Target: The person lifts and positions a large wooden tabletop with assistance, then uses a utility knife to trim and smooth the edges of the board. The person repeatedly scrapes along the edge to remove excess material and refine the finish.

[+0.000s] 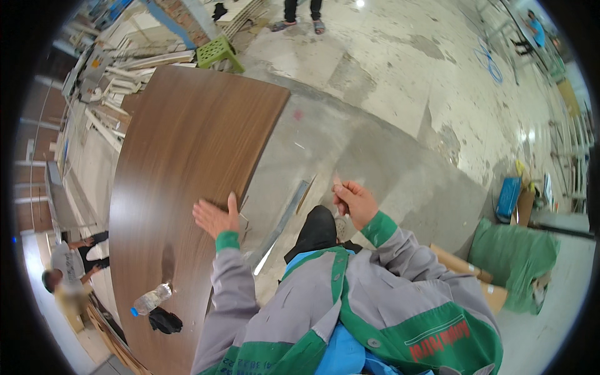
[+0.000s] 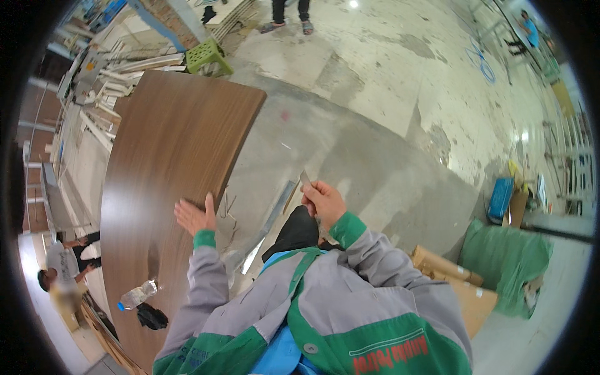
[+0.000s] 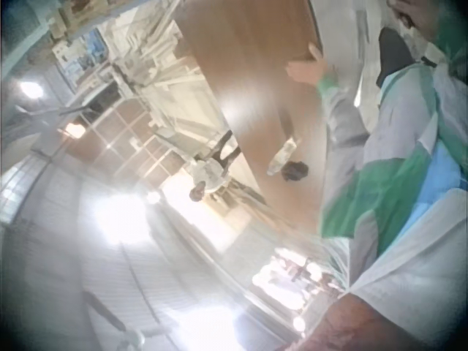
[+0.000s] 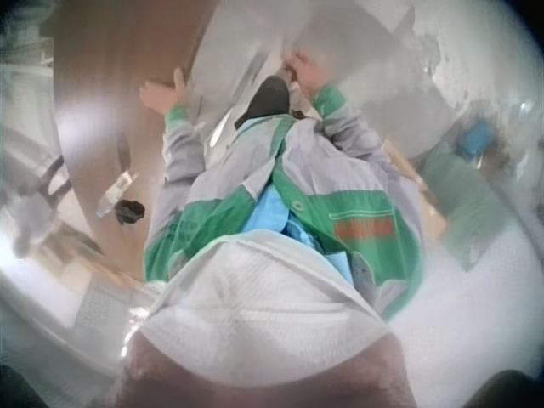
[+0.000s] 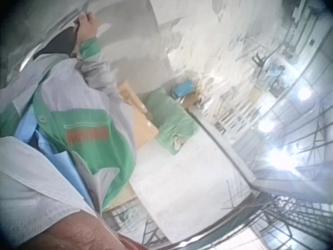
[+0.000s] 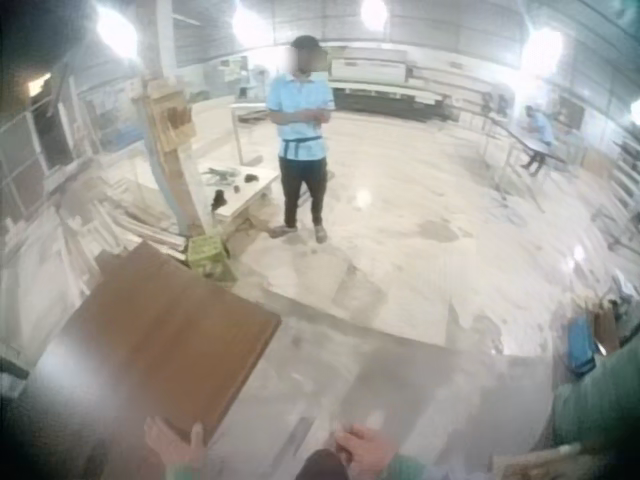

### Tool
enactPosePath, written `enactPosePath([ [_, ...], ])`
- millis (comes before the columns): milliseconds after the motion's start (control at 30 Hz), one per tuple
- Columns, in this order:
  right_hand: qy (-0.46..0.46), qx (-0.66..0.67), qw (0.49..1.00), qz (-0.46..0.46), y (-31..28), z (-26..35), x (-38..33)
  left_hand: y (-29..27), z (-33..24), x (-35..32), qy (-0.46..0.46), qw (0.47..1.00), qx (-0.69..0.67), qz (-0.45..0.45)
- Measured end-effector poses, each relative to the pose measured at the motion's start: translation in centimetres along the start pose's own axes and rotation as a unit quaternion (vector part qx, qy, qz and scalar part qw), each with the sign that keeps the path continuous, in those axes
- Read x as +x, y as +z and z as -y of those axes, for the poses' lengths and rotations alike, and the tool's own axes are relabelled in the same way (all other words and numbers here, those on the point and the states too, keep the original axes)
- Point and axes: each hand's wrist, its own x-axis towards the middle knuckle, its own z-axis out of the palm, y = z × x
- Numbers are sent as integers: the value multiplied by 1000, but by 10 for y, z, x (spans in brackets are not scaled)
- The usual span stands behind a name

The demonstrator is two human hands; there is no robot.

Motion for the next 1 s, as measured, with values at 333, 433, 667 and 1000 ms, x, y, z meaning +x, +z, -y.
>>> enactPosePath([
  [333, 51, -108, 993, 7, -33, 130, 221, -18, -253, 279, 5, 998, -42, -47],
  [433, 44, -106, 993, -13, -35, 189, 302, -20, -286, 354, -42, 998, -37, -42],
  [667, 80, -211, 968, 111, 42, 291, 457, -14, -292, 416, -88, 992, -66, -55],
  [1000, -82, -379, 817, 427, 320, 279, 690, -15, -296, 421, -159, 977, -117, -86],
])
